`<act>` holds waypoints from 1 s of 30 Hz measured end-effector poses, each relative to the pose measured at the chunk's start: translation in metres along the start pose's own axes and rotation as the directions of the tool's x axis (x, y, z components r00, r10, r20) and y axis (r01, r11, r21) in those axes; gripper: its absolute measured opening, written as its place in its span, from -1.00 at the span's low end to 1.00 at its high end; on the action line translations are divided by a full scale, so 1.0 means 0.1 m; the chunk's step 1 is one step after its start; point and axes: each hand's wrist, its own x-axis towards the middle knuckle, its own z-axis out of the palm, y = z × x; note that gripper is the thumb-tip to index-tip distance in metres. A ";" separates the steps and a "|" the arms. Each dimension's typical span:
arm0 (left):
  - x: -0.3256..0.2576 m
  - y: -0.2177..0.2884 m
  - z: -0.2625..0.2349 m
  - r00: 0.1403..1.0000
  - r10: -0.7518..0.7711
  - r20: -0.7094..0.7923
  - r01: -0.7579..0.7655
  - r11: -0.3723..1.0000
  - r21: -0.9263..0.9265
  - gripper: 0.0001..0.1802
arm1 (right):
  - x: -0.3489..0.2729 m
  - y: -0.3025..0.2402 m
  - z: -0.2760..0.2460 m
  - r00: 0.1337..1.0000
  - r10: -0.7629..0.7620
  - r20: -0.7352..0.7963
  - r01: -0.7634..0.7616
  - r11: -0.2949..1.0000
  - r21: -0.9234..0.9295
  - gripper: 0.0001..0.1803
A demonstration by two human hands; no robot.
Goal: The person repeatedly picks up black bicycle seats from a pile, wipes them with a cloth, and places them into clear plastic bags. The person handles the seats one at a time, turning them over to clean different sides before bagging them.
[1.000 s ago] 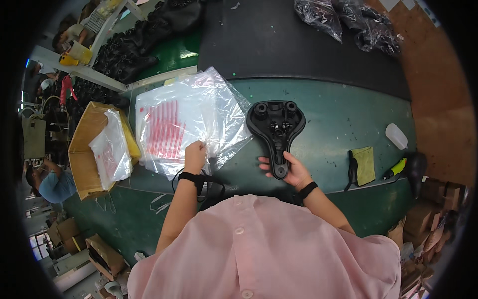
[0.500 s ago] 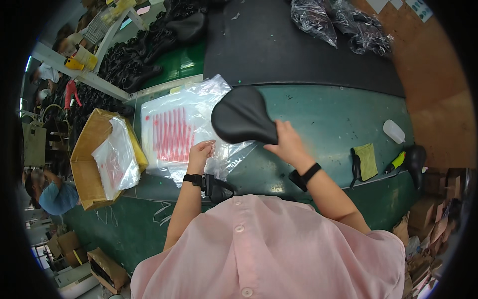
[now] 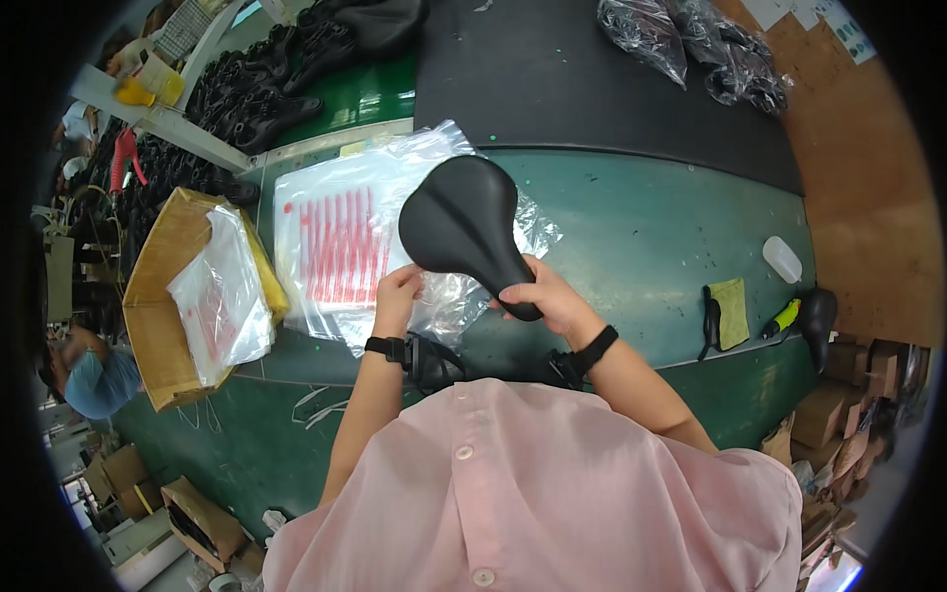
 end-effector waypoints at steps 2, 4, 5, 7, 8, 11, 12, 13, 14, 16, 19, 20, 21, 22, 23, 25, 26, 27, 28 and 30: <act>0.03 0.10 0.05 1.000 0.006 0.020 -0.006 0.999 -0.036 -0.88 | -0.07 -0.03 0.16 0.984 -0.161 -0.080 0.145 0.973 -0.179 -0.36; 0.08 0.20 0.10 1.000 -0.003 0.017 0.002 0.999 0.036 -0.87 | -0.10 -0.15 0.33 0.964 -0.257 -0.065 0.226 0.925 -0.304 -0.38; 0.11 0.22 0.11 1.000 -0.008 0.014 0.007 0.997 0.072 -0.87 | -0.09 -0.18 0.38 0.952 -0.302 -0.051 0.264 0.893 -0.364 -0.38; 0.17 0.18 0.08 0.999 -0.016 -0.041 0.015 0.999 -0.045 -0.88 | 0.04 -0.06 0.36 0.890 -0.451 0.061 0.379 0.661 -0.648 -0.40; 0.18 0.20 0.05 0.997 -0.044 -0.066 0.034 0.990 -0.139 -0.88 | 0.12 0.01 0.33 0.852 -0.507 0.130 0.417 0.507 -0.755 -0.41; 0.18 0.05 -0.21 0.975 -0.134 -0.178 0.070 0.943 -0.325 -0.86 | 0.23 0.24 0.33 0.900 -0.418 0.120 0.326 0.467 -0.822 -0.42; 0.14 0.02 -0.36 0.971 -0.121 -0.206 0.046 0.940 -0.337 -0.84 | 0.23 0.27 0.34 0.909 -0.403 0.108 0.291 0.425 -0.857 -0.44; 0.08 0.08 -0.46 0.966 -0.113 -0.233 0.026 0.938 -0.347 -0.83 | 0.24 0.27 0.36 0.915 -0.390 0.109 0.273 0.395 -0.877 -0.44; 0.08 0.15 -0.54 0.960 -0.009 -0.279 -0.069 0.961 -0.269 -0.81 | 0.22 0.23 0.37 0.920 -0.377 0.109 0.256 0.364 -0.895 -0.44; -0.04 0.64 -0.61 0.942 0.130 -0.311 -0.204 0.954 -0.218 -0.75 | 0.16 0.17 0.42 0.929 -0.341 0.147 0.250 0.282 -0.926 -0.43; -0.10 1.19 -0.55 0.880 0.399 -0.258 -0.399 0.915 0.058 -0.78 | 0.17 -0.03 0.53 0.934 -0.272 0.233 0.279 0.143 -0.950 -0.43; -0.17 1.32 -0.46 0.844 0.505 -0.178 -0.463 0.856 0.233 -0.79 | 0.17 -0.11 0.58 0.943 -0.238 0.232 0.266 0.124 -0.956 -0.43; -0.28 1.42 -0.31 0.802 0.592 -0.086 -0.517 0.758 0.397 -0.80 | 0.17 -0.16 0.61 0.951 -0.201 0.236 0.260 0.104 -0.960 -0.44; -0.37 1.51 -0.19 0.755 0.655 0.028 -0.563 0.626 0.539 -0.82 | 0.19 -0.14 0.57 0.932 -0.252 0.260 0.298 0.128 -0.946 -0.46; -0.49 1.55 -0.12 0.762 0.639 0.105 -0.539 0.538 0.648 -0.85 | 0.23 -0.09 0.49 0.911 -0.303 0.281 0.336 0.149 -0.930 -0.49; -0.62 1.51 -0.13 0.764 0.641 0.069 -0.546 0.587 0.598 -0.86 | 0.24 -0.12 0.36 0.960 -0.208 0.186 0.269 0.513 -0.815 -0.50; -0.65 1.44 -0.24 0.787 0.617 0.009 -0.487 0.611 0.624 -0.83 | 0.21 -0.16 0.29 0.991 -0.017 0.130 0.095 0.778 -0.621 -0.49; -0.68 1.38 -0.33 0.789 0.614 -0.030 -0.433 0.589 0.682 -0.83 | 0.15 -0.20 0.23 0.974 0.183 0.133 -0.125 0.926 -0.357 -0.48; -0.74 1.30 -0.32 0.797 0.604 0.013 -0.438 0.564 0.700 -0.83 | 0.05 -0.21 0.20 0.972 0.190 0.135 -0.172 0.976 -0.130 -0.49; -0.87 1.26 -0.15 0.751 0.618 0.233 -0.581 0.452 0.677 -0.82 | -0.02 -0.10 0.13 0.964 0.148 0.221 -0.185 0.970 0.157 -0.51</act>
